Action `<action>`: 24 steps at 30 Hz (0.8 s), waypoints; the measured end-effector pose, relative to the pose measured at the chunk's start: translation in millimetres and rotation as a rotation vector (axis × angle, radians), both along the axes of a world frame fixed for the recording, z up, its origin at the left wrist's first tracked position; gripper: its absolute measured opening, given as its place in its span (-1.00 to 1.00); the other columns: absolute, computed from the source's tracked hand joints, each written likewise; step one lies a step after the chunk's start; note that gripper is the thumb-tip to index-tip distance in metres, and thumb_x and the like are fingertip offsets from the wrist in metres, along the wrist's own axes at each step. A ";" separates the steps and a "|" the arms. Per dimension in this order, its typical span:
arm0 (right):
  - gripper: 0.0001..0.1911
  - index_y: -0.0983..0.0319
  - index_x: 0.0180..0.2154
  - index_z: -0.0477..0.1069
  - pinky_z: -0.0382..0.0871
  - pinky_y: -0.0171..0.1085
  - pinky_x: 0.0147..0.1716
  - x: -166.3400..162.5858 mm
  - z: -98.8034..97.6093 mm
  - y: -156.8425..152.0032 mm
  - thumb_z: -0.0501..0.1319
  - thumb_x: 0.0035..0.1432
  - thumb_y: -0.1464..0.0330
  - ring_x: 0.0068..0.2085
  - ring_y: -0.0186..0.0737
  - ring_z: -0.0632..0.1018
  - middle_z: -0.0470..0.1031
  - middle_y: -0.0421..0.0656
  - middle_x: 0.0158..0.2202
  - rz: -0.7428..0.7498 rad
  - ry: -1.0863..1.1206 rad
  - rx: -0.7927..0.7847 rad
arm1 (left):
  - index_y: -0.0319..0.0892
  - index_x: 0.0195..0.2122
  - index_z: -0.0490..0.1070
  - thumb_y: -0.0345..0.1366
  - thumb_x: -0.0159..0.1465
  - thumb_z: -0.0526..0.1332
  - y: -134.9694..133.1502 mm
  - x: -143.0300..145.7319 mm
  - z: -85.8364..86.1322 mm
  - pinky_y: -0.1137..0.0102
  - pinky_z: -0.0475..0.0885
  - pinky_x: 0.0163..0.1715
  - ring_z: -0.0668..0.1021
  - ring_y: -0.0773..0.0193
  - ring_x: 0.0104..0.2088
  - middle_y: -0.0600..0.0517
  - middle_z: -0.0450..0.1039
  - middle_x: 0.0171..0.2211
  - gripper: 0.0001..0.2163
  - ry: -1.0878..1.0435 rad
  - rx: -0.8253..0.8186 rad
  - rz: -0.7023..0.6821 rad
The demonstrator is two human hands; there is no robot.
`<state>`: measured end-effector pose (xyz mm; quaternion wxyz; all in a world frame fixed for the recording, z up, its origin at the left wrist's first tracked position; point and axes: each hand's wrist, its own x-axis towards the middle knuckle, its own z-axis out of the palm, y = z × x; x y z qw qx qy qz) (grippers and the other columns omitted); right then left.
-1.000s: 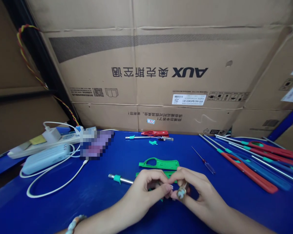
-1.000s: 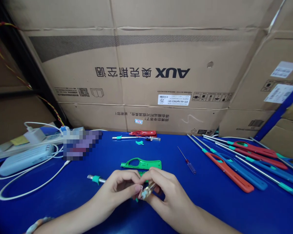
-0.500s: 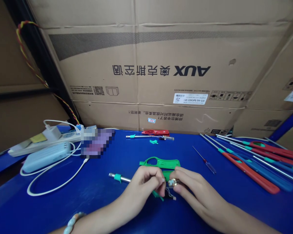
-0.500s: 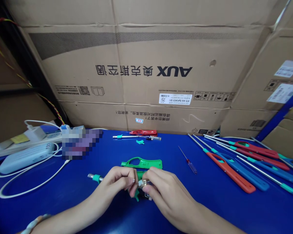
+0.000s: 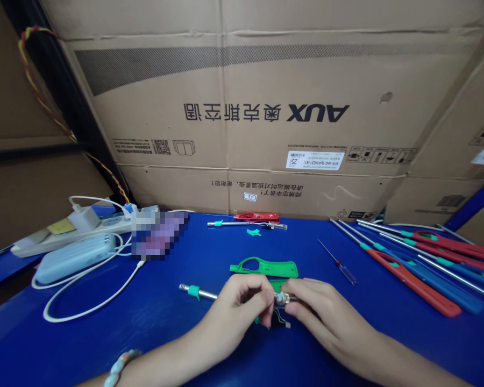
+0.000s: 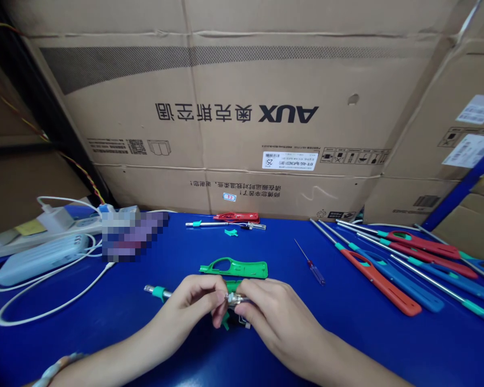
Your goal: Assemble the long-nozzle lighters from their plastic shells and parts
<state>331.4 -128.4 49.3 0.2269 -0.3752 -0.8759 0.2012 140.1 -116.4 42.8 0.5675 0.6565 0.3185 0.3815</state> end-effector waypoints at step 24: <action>-0.81 0.13 -0.26 0.41 0.30 -0.33 -0.27 5.8 16.1 4.4 0.03 0.35 0.34 -0.29 -0.27 0.50 0.52 -0.28 -0.33 0.022 -0.016 -0.140 | -0.17 -0.49 0.14 -0.28 0.41 -0.04 0.2 -8.6 7.6 0.44 0.14 -0.36 0.27 0.32 -0.44 0.12 0.19 -0.52 -0.71 0.365 0.417 -0.059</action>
